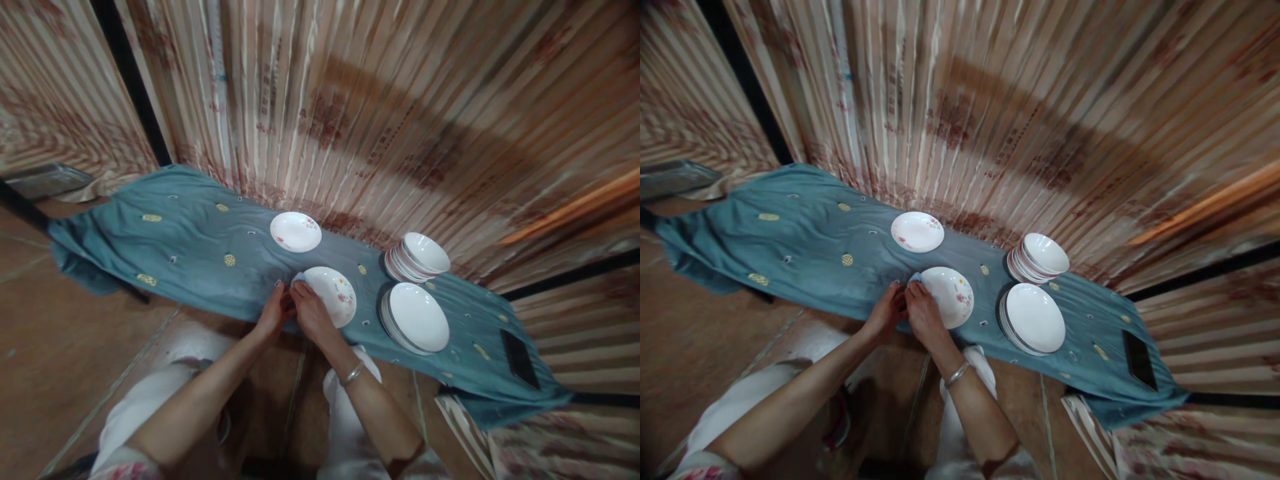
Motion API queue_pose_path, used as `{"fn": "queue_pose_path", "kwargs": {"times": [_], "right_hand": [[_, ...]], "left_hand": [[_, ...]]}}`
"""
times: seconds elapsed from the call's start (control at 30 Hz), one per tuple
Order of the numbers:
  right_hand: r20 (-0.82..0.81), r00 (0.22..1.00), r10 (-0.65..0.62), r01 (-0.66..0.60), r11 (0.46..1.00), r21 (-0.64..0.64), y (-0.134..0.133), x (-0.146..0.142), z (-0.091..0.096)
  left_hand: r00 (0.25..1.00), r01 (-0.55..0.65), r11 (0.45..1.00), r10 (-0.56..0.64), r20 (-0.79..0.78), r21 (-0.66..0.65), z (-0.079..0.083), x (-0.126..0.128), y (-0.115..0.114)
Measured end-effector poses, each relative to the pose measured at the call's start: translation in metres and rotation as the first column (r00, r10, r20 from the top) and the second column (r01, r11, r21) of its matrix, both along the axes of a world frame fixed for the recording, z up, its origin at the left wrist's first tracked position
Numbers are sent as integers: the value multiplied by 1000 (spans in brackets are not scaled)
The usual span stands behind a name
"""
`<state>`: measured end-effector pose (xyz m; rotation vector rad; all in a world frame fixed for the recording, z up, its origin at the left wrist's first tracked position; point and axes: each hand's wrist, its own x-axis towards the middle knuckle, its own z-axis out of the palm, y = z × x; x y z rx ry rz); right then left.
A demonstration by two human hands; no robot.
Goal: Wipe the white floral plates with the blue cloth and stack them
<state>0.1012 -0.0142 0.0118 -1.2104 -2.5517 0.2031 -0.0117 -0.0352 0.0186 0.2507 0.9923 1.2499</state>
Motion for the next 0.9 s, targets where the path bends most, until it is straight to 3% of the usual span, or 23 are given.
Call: {"fn": "queue_pose_path", "kwargs": {"times": [0.17,0.5,0.73,0.9], "right_hand": [[-27,999,23,-22,998,65,-27,15,-10],[-45,996,-77,84,980,182,-75,75,-32],[-115,982,-148,174,946,274,-68,111,-43],[-234,941,-245,299,925,235,-56,126,-54]], "left_hand": [[998,-48,996,46,-35,-71,1,1,2],[998,-26,1000,25,-53,-11,-2,-1,2],[996,-8,998,14,-90,68,-15,-2,4],[992,5,993,10,-130,117,-25,-3,6]]}}
